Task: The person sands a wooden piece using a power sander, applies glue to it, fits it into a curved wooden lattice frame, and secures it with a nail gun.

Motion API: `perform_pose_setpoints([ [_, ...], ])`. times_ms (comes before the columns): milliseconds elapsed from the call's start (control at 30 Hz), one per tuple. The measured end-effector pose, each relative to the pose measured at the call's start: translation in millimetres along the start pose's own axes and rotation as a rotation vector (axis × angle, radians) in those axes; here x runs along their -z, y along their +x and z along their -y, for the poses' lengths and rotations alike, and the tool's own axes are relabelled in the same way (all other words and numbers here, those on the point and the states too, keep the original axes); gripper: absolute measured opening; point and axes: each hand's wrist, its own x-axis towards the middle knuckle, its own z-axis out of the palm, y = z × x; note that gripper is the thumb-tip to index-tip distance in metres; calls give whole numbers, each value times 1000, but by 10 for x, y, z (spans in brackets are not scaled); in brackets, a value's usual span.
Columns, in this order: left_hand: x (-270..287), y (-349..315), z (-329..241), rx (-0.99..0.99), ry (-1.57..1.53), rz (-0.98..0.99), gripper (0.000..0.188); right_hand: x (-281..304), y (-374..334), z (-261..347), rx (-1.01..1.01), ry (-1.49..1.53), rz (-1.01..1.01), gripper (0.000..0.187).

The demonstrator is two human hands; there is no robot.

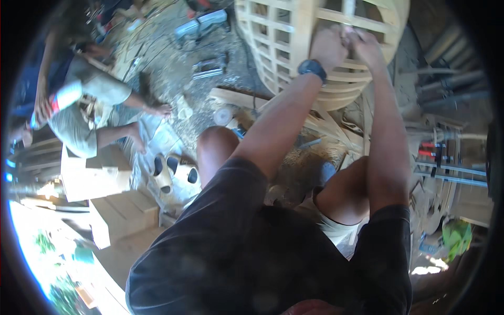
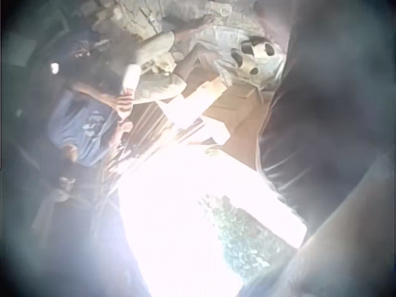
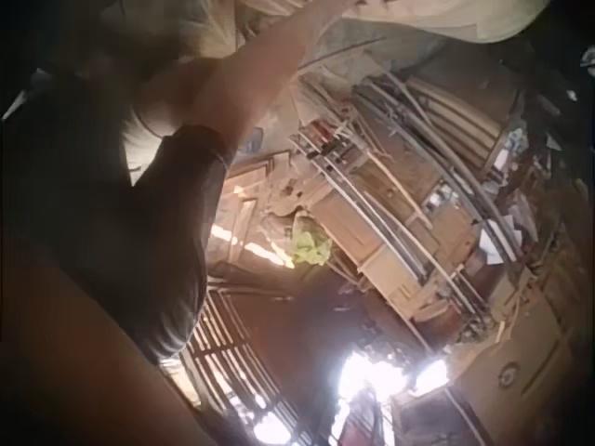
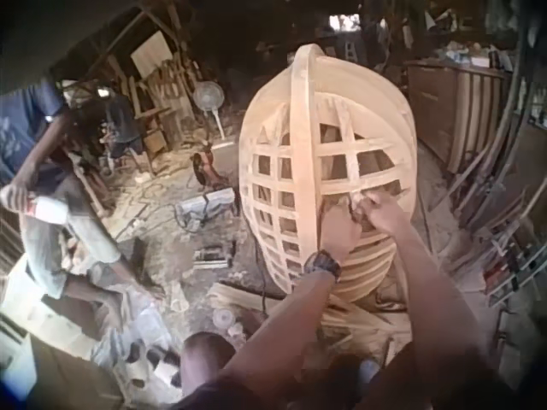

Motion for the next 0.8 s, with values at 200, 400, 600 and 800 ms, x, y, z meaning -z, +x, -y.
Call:
perform_pose_setpoints([
  [200, 85, -46, -39, 129, -181, -66, 24, -110, 32, -64, 76, 21, -115, 50],
  [400, 156, -54, -36, 166, -148, -23, 23, -92, 40, 4, -78, 213, 33, 49],
  [600, 48, 115, -109, 13, 148, 150, 28, 39, 60, -97, -68, 75, 34, 46],
  [800, -47, 84, 85, -96, -48, -100, 17, -48, -15, 55, 5, 120, -30, 32],
])
